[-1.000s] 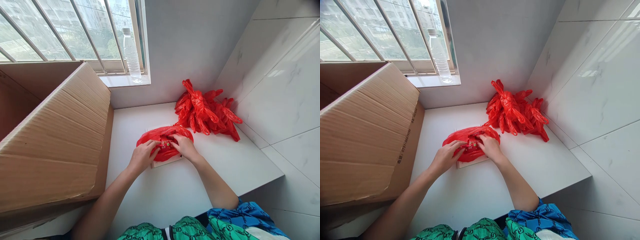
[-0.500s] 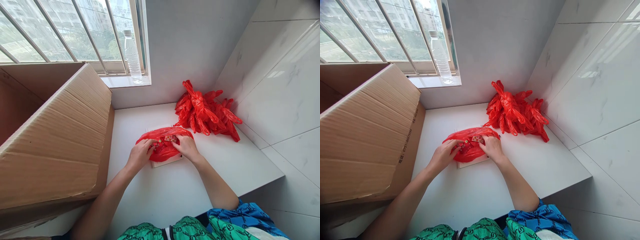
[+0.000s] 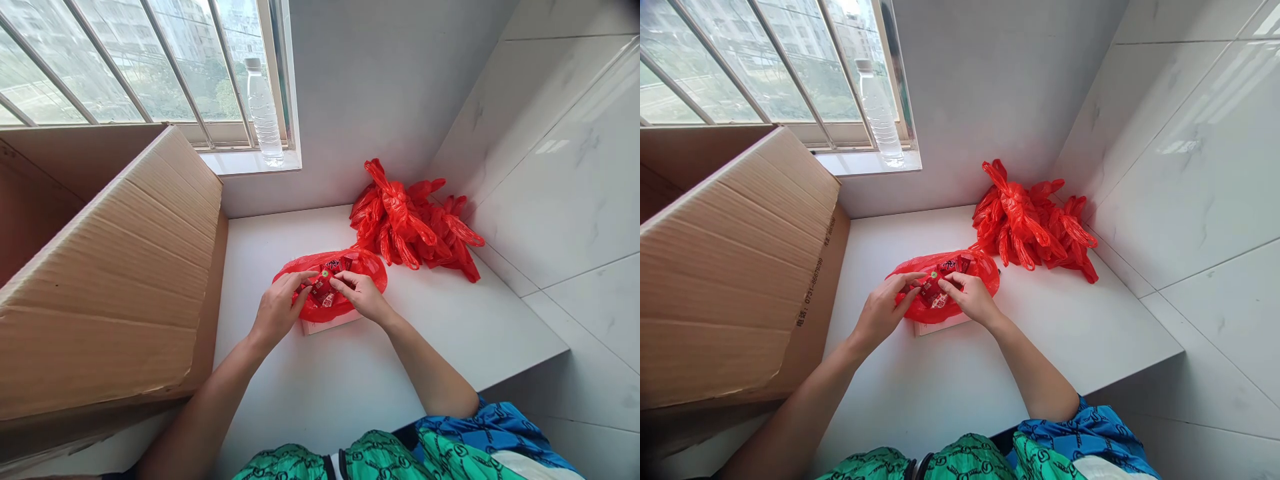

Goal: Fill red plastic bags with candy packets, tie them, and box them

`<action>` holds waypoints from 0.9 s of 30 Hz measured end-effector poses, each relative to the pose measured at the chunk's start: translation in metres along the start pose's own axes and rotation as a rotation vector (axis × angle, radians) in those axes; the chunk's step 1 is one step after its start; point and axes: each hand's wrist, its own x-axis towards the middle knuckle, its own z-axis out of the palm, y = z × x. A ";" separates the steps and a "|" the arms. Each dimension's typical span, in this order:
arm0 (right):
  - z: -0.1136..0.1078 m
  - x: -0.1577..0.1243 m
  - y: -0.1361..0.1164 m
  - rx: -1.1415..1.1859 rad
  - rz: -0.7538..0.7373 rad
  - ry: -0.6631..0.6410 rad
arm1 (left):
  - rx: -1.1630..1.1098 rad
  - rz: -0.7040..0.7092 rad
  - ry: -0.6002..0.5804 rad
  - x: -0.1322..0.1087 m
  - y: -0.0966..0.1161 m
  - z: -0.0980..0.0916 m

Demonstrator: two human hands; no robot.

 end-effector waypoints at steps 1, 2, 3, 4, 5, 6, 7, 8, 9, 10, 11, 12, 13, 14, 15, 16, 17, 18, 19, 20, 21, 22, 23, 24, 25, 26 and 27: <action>0.000 0.000 0.001 0.019 0.018 -0.006 | 0.001 0.006 0.003 0.000 0.000 0.000; 0.000 0.001 0.002 0.040 0.033 -0.014 | 0.004 0.012 0.006 0.000 0.000 0.000; 0.000 0.002 0.003 0.059 0.044 -0.024 | 0.011 0.021 0.009 0.000 0.001 0.000; 0.000 0.002 0.004 0.077 0.048 -0.036 | 0.022 0.031 0.013 0.000 0.001 0.000; -0.001 0.002 0.004 0.089 0.046 -0.046 | 0.040 0.040 0.018 0.001 0.002 -0.002; -0.002 0.003 0.004 0.087 0.040 -0.050 | 0.064 0.043 0.026 0.002 0.003 -0.003; -0.004 0.003 0.004 0.057 0.030 -0.046 | 0.090 0.040 0.041 0.002 0.004 -0.006; -0.007 0.002 0.004 -0.006 0.012 -0.028 | 0.118 0.028 0.062 0.003 0.005 -0.009; -0.011 0.002 0.004 -0.102 -0.009 0.010 | 0.144 0.010 0.085 0.003 0.005 -0.013; -0.016 0.001 0.004 -0.219 -0.029 0.063 | 0.167 -0.014 0.109 0.002 0.005 -0.017; -0.023 -0.001 0.004 -0.341 -0.046 0.127 | 0.186 -0.040 0.130 0.001 0.005 -0.022; -0.029 -0.003 0.004 -0.455 -0.059 0.194 | 0.202 -0.068 0.143 -0.001 0.003 -0.026; -0.036 -0.006 0.004 -0.552 -0.070 0.257 | 0.221 -0.101 0.145 -0.005 0.002 -0.029; -0.042 -0.009 0.005 -0.632 -0.078 0.307 | 0.244 -0.141 0.134 -0.009 0.001 -0.032; -0.046 -0.012 0.006 -0.704 -0.086 0.333 | 0.271 -0.191 0.114 -0.015 -0.001 -0.034; -0.050 -0.015 0.007 -0.774 -0.095 0.334 | 0.297 -0.247 0.087 -0.021 -0.002 -0.035; -0.051 -0.017 0.008 -0.846 -0.101 0.318 | 0.317 -0.309 0.055 -0.028 -0.003 -0.035; -0.050 -0.019 0.009 -0.917 -0.097 0.283 | 0.326 -0.369 0.019 -0.034 -0.004 -0.035; -0.048 -0.020 0.010 -0.989 -0.076 0.243 | 0.321 -0.423 -0.018 -0.040 -0.004 -0.034; -0.045 -0.021 0.011 -1.057 -0.038 0.208 | 0.304 -0.461 -0.053 -0.045 -0.005 -0.033; -0.042 -0.020 0.011 -1.118 0.011 0.184 | 0.280 -0.483 -0.080 -0.049 -0.006 -0.032; -0.040 -0.019 0.012 -1.168 0.067 0.172 | 0.248 -0.488 -0.098 -0.051 -0.006 -0.031; -0.038 -0.017 0.012 -1.202 0.120 0.162 | 0.209 -0.476 -0.101 -0.053 -0.007 -0.030; -0.037 -0.015 0.011 -1.216 0.162 0.147 | 0.161 -0.454 -0.086 -0.053 -0.006 -0.030; -0.037 -0.013 0.010 -1.213 0.190 0.124 | 0.100 -0.431 -0.059 -0.053 -0.006 -0.031; -0.039 -0.010 0.008 -1.202 0.207 0.101 | 0.023 -0.412 -0.021 -0.051 -0.004 -0.032; -0.042 -0.008 0.006 -1.189 0.215 0.081 | -0.070 -0.401 0.018 -0.050 -0.002 -0.034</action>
